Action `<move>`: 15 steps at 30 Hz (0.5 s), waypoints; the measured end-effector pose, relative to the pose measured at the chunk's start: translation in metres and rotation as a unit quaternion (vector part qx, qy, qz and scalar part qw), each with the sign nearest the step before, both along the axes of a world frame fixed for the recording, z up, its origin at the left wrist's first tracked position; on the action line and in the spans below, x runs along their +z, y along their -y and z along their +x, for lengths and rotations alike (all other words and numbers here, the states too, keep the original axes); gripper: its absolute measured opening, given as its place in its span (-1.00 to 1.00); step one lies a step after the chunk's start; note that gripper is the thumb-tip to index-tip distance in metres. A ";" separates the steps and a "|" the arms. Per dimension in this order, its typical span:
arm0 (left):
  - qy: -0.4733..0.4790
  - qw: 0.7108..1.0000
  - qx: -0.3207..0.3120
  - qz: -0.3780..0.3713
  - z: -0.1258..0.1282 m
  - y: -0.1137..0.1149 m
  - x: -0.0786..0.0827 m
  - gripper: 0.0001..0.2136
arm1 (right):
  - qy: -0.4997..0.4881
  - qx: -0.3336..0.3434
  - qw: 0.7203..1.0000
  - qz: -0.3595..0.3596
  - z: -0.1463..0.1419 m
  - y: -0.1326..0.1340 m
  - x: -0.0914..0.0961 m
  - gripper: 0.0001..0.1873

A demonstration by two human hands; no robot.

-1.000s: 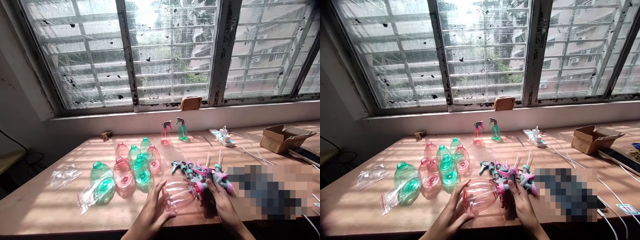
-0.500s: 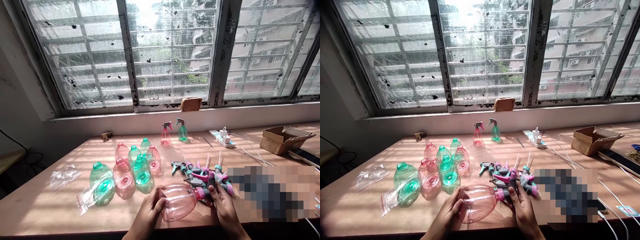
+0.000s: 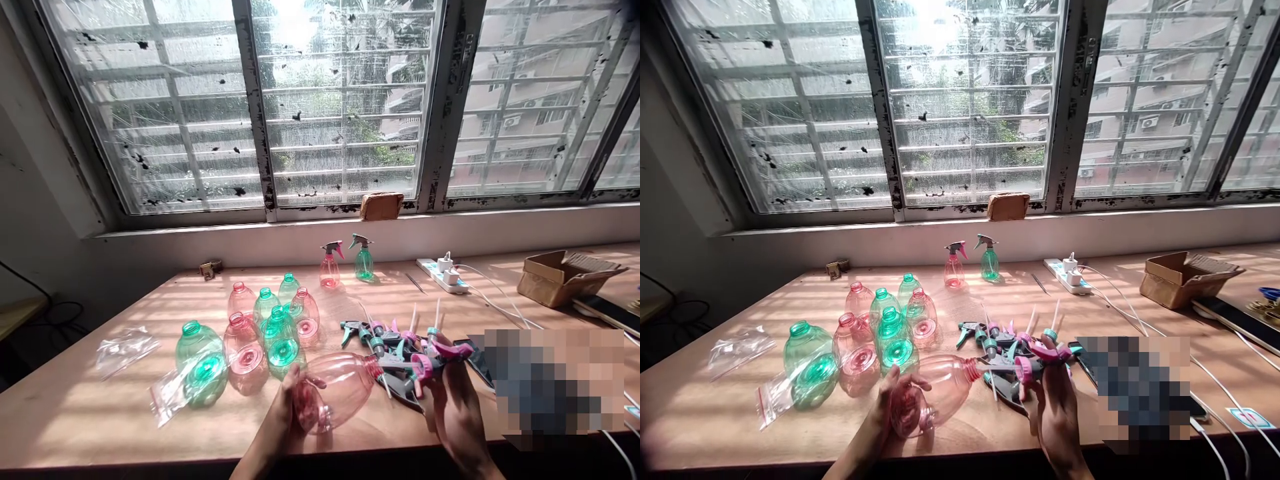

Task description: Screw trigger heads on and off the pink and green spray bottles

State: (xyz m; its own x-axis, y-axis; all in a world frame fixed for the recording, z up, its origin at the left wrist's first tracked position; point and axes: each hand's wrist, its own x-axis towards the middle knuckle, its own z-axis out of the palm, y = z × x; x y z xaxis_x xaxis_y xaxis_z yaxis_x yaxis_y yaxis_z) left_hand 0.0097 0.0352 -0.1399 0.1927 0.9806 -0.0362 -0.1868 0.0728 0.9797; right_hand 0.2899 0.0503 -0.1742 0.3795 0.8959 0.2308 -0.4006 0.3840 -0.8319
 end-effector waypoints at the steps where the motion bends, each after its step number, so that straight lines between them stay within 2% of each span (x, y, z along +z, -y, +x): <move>1: 0.015 1.000 0.005 -0.001 -0.001 -0.001 -0.003 -0.33 | -0.025 0.004 1.000 -0.006 0.000 -0.001 0.003 -0.48; 4: 0.004 0.999 0.025 0.039 -0.002 -0.004 -0.007 -0.36 | -0.052 -0.017 0.998 -0.014 0.000 -0.003 0.008 -0.59; 6: -0.011 0.997 0.037 0.062 -0.003 -0.005 -0.007 -0.40 | -0.065 -0.059 0.996 0.002 0.001 -0.004 0.008 -0.69; 10: -0.064 0.992 0.067 0.091 -0.004 -0.004 -0.003 -0.41 | -0.095 -0.146 0.985 0.015 0.004 -0.007 0.005 -0.70; 12: -0.099 0.986 0.083 0.106 -0.003 -0.003 -0.003 -0.38 | -0.080 -0.157 0.984 0.010 0.005 -0.007 0.004 -0.70; 15: -0.158 0.974 0.095 0.131 0.000 -0.001 -0.009 -0.36 | 0.004 -0.162 0.987 0.006 0.002 -0.006 0.002 -0.69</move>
State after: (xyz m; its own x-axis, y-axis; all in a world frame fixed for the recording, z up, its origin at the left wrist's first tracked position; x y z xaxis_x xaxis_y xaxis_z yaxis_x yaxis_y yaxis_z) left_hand 0.0093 0.0357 -0.1485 0.0271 0.9809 0.1926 0.1411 -0.1945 0.9707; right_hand 0.2918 0.0567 -0.1724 0.6433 0.7253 0.2452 -0.2494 0.5013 -0.8286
